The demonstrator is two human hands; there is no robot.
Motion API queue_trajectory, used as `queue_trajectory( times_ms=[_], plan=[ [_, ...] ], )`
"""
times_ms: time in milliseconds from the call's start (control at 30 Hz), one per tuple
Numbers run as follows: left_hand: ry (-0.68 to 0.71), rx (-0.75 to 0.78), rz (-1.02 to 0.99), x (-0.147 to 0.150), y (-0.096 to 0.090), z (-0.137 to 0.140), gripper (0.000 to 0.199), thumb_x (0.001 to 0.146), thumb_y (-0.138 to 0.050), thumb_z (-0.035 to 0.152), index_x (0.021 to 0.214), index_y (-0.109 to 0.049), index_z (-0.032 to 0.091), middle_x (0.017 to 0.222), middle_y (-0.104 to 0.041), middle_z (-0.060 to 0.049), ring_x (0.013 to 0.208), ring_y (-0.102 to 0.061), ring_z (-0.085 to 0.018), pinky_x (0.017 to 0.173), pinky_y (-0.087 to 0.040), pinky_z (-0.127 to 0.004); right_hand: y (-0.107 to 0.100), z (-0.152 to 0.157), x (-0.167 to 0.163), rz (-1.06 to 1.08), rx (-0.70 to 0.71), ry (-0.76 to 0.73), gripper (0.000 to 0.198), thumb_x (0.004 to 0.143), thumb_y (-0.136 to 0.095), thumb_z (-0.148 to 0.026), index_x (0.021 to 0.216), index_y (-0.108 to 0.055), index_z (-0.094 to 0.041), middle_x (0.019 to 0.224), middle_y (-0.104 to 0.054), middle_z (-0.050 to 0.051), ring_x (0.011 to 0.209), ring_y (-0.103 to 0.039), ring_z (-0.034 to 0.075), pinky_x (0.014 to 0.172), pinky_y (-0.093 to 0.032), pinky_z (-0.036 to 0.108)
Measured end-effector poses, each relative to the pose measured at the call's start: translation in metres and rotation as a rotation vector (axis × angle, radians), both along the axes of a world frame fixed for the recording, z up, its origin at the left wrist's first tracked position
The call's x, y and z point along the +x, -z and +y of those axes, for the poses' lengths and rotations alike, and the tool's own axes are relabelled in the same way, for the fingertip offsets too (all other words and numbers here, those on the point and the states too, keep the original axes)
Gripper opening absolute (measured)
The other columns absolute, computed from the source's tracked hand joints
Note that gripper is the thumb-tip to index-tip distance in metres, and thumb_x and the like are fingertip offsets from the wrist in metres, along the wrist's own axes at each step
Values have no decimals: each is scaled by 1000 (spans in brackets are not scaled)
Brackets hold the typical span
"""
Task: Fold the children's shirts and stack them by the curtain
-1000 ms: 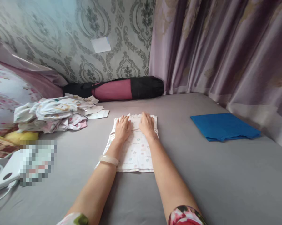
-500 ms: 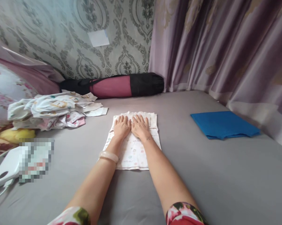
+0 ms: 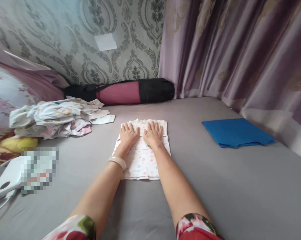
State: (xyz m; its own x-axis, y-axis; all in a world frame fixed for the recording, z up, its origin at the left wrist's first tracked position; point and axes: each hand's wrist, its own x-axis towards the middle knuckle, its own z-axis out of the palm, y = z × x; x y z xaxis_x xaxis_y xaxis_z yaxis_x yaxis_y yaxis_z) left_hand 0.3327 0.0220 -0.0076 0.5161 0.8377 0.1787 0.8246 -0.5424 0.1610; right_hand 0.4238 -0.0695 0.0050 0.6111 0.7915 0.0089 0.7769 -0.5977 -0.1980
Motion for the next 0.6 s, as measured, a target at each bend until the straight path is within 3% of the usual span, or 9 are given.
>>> queue_trajectory(
  times_ms=[200,367,433,600],
  plan=[
    [70,-1,69,-5,-12,4,69,95,-31,52,139,-44,1,145,-43,-28,138,-35,-41,110,-29,-47,-18,1,4,36,-65,-21,59,99,-23,-40,152,-31,-15,161,-22,9,146,-19,30,115,-16,52],
    [171,50,78,-14,-17,15,58,95,-31,54,119,-59,9,125,-59,-22,121,-50,-36,99,-38,-47,-36,-1,24,-99,-66,-199,49,101,-24,-37,125,-62,-19,135,-58,13,125,-48,29,112,-17,52],
    [203,66,82,-17,-15,22,55,95,-31,54,116,-60,13,124,-59,-20,121,-49,-35,100,-37,-48,-31,-4,34,-175,-17,-278,44,100,-28,-36,118,-65,-21,130,-60,12,122,-48,28,112,-17,49],
    [269,18,72,-20,-5,36,58,96,-26,52,134,-49,16,149,-41,-17,141,-30,-34,113,-25,-51,-5,-13,51,-132,108,-312,42,99,-33,-35,135,-52,-23,141,-49,9,126,-43,24,108,-27,40]
  ],
)
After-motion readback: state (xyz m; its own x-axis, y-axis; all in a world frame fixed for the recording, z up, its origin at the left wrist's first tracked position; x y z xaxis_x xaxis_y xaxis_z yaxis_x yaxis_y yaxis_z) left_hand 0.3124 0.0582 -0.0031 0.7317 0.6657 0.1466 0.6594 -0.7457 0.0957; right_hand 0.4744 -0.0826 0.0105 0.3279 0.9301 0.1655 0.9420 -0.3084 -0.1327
